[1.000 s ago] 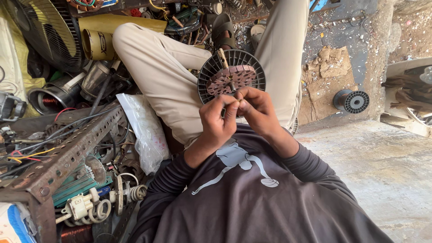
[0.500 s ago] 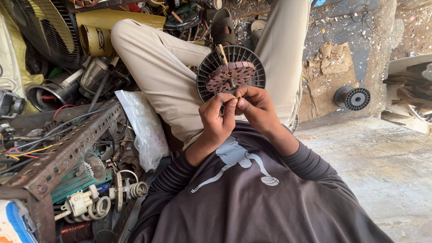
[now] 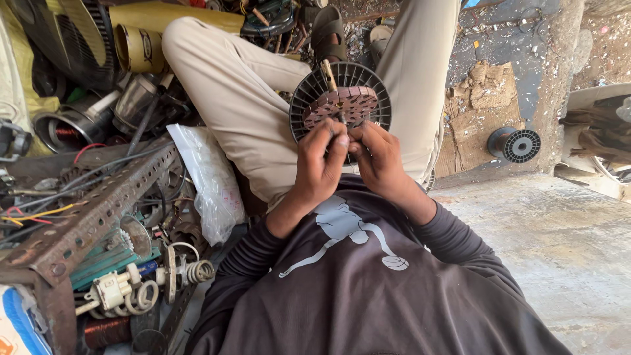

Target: The person sits cross-legged on the floor and repeatedly inserts small brass-colored metal pieces into the slots of a motor armature resting on their lap. They handle the pieces one by one, placing them into the armature and occasionally adjusting them with their fingers.

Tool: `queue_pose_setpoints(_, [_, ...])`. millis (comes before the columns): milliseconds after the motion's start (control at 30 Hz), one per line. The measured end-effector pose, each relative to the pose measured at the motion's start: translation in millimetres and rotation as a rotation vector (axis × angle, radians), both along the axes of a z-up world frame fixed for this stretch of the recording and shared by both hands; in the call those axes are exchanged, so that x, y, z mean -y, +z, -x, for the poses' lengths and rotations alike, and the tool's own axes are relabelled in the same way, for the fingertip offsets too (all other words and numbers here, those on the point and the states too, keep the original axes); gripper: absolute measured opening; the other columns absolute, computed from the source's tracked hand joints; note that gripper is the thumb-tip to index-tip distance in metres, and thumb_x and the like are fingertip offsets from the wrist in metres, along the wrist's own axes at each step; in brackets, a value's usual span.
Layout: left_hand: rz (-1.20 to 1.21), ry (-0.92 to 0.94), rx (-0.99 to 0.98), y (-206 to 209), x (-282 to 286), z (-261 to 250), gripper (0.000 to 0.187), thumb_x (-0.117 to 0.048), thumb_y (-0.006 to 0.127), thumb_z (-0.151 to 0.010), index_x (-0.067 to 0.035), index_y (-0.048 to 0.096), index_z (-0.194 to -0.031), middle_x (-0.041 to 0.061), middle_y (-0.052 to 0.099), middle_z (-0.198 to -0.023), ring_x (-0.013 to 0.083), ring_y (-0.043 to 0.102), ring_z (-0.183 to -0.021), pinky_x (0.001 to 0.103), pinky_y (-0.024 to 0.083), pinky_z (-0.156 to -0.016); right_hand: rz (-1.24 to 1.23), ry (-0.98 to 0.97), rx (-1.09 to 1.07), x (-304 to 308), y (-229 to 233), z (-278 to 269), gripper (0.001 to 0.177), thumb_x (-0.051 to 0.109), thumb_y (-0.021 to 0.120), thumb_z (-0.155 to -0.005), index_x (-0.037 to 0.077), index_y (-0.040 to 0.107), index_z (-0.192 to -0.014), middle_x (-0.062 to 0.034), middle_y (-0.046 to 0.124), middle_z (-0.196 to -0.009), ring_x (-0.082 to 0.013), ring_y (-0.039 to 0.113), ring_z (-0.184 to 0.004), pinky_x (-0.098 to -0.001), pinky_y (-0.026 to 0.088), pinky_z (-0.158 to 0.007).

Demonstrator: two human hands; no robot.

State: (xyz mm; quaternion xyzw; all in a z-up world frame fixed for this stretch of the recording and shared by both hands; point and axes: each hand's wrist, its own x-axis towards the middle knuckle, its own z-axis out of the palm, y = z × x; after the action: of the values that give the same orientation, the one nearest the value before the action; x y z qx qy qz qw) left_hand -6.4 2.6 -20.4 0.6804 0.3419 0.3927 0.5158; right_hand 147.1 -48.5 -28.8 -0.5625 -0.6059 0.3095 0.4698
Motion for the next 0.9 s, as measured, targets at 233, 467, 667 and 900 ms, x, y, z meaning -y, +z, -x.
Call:
queue_pose_setpoints(233, [0.467, -0.050, 0.329, -26, 3, -2, 0.022, -0.019, 0.051, -0.116, -0.002, 0.057, -0.103, -0.003, 0.049, -0.093, 0.0067, 0.043, -0.084, 0.026, 0.038, -0.076, 0.129, 0.071, -0.295, 5, -20, -4, 0.011, 0.009, 0.062, -0.106, 0.000, 0.063, -0.099, -0.0102, 0.065, -0.088, -0.0236, 0.063, -0.076, -0.0327, 0.050, -0.070])
queue_pose_setpoints(467, [0.444, -0.122, 0.380, -24, -4, 1, 0.031, -0.035, 0.055, -0.111, -0.007, 0.060, -0.102, 0.000, 0.051, -0.115, 0.0080, 0.050, -0.093, 0.025, 0.047, -0.087, 0.565, 0.188, -1.312, 0, -35, -13, 0.023, 0.013, 0.069, -0.099, -0.003, 0.069, -0.115, -0.0096, 0.072, -0.095, -0.0161, 0.068, -0.080, -0.0289, 0.056, -0.072])
queue_pose_setpoints(667, [0.121, -0.100, 0.332, -17, -4, 2, 0.023, -0.028, 0.063, -0.112, -0.007, 0.057, -0.105, 0.002, 0.055, -0.105, 0.0158, 0.050, -0.104, 0.024, 0.044, -0.097, 0.569, 0.246, -1.329, 3, -25, -15, 0.018, -0.001, 0.077, -0.096, -0.005, 0.070, -0.111, -0.0089, 0.071, -0.094, -0.0156, 0.067, -0.080, -0.0273, 0.054, -0.072])
queue_pose_setpoints(900, [-0.108, -0.031, -0.010, 0, -1, 22, 0.010, -0.003, 0.064, -0.103, 0.000, 0.056, -0.109, 0.010, 0.063, -0.099, 0.0235, 0.065, -0.087, 0.036, 0.054, -0.079, 0.194, 0.035, -0.519, 12, 8, -3, 0.011, -0.011, 0.070, -0.097, -0.008, 0.070, -0.107, -0.0130, 0.071, -0.098, -0.0183, 0.071, -0.087, -0.0294, 0.058, -0.077])
